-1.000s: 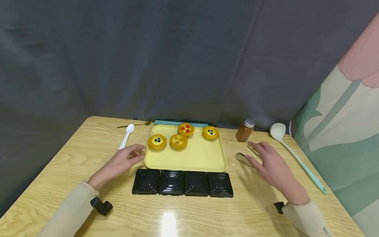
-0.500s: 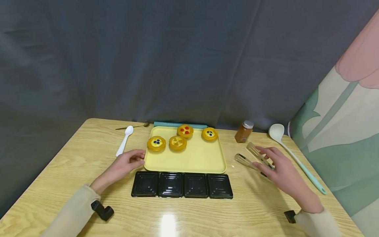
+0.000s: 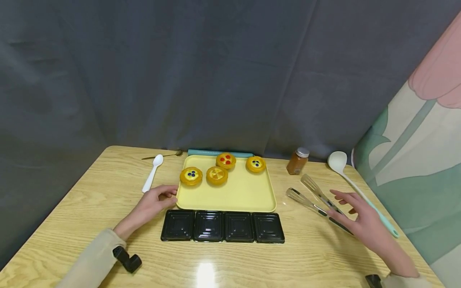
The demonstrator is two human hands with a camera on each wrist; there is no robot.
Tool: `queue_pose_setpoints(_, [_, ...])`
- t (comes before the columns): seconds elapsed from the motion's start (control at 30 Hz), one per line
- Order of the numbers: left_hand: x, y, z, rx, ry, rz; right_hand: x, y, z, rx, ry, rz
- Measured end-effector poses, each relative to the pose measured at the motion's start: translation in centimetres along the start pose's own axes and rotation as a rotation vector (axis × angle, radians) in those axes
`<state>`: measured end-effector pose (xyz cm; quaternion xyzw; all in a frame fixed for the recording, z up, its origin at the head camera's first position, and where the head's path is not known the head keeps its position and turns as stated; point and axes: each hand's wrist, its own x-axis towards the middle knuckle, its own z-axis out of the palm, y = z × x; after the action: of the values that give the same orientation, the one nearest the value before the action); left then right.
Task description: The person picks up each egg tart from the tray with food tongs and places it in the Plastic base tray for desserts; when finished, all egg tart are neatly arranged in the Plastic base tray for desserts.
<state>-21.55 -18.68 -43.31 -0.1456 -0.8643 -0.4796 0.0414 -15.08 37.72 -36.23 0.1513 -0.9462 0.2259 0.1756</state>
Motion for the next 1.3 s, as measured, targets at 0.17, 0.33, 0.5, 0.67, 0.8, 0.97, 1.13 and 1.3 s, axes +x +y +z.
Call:
queue_pose_setpoints(0.17, [0.0, 0.1, 0.0, 0.008, 0.007, -0.006, -0.9, 2.3, -0.6, 0.063, -0.033, 0.063])
queue_pose_setpoints(0.33, [0.0, 0.2, 0.0, 0.004, 0.004, -0.006, -1.4, 4.3, -1.2, 0.138, -0.118, 0.131])
queue_pose_setpoints(0.5, [0.0, 0.0, 0.1, -0.002, 0.01, -0.005, -1.5, 5.4, -1.3, 0.144, -0.221, 0.172])
queue_pose_setpoints(0.67, [0.1, -0.2, 0.1, 0.001, 0.008, -0.014, -1.3, 6.1, -0.8, 0.166, -0.331, 0.209])
queue_pose_setpoints(0.8, [0.1, -0.3, 0.2, 0.003, 0.008, -0.016, -0.9, 6.8, -0.1, 0.139, -0.364, 0.186])
queue_pose_setpoints(0.97, [0.1, -0.2, 0.2, 0.007, 0.016, 0.003, -0.5, 6.9, 0.7, 0.114, -0.37, 0.182])
queue_pose_setpoints(1.13, [0.1, -0.1, 0.2, 0.005, 0.024, 0.007, 0.0, 6.7, 1.2, 0.165, -0.392, 0.193])
queue_pose_setpoints(1.3, [0.1, -0.2, 0.2, -0.004, 0.021, 0.007, 0.5, 6.4, 1.4, 0.151, -0.402, 0.205])
